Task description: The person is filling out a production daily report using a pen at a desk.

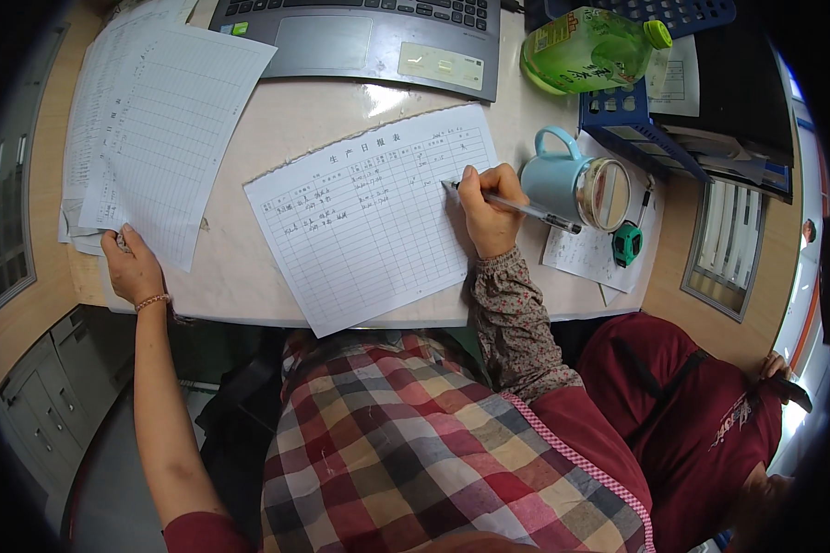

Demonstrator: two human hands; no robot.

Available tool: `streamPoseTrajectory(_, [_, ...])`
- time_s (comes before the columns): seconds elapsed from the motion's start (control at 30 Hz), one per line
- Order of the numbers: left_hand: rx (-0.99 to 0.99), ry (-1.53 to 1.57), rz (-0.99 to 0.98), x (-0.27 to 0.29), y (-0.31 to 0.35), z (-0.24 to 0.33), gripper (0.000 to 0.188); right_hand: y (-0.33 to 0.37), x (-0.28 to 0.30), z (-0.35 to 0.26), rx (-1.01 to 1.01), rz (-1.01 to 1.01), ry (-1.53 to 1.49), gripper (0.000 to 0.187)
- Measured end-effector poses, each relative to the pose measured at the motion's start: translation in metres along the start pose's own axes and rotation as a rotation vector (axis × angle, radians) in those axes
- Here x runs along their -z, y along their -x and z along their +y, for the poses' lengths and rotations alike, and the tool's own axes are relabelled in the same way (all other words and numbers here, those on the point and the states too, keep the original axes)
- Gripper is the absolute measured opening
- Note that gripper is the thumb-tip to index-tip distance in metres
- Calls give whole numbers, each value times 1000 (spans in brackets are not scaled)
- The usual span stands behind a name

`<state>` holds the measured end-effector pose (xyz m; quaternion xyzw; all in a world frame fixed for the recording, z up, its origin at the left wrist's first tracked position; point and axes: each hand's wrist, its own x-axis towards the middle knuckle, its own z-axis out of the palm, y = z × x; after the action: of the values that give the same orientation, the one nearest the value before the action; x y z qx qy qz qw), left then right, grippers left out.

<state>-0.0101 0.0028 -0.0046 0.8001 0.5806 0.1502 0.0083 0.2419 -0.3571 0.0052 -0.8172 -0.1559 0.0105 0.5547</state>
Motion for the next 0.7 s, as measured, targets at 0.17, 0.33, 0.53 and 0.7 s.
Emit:
streamPoseTrajectory(0.17, [1,3,0,-1,0,-1,36,-2,1,-7,22,-8,33,27])
streamPoseTrajectory(0.33, [4,1,1,-3,-1,-3,36,-1,1,-3,9,35,-17,29])
streamPoseTrajectory(0.53, [8,2,-8,-2,-1,-3,36,-1,1,-3,25,137,-39,29])
streamPoseTrajectory(0.7, [7,-4,-1,-2,-1,-2,36,-3,3,-5,-3,38,50,29])
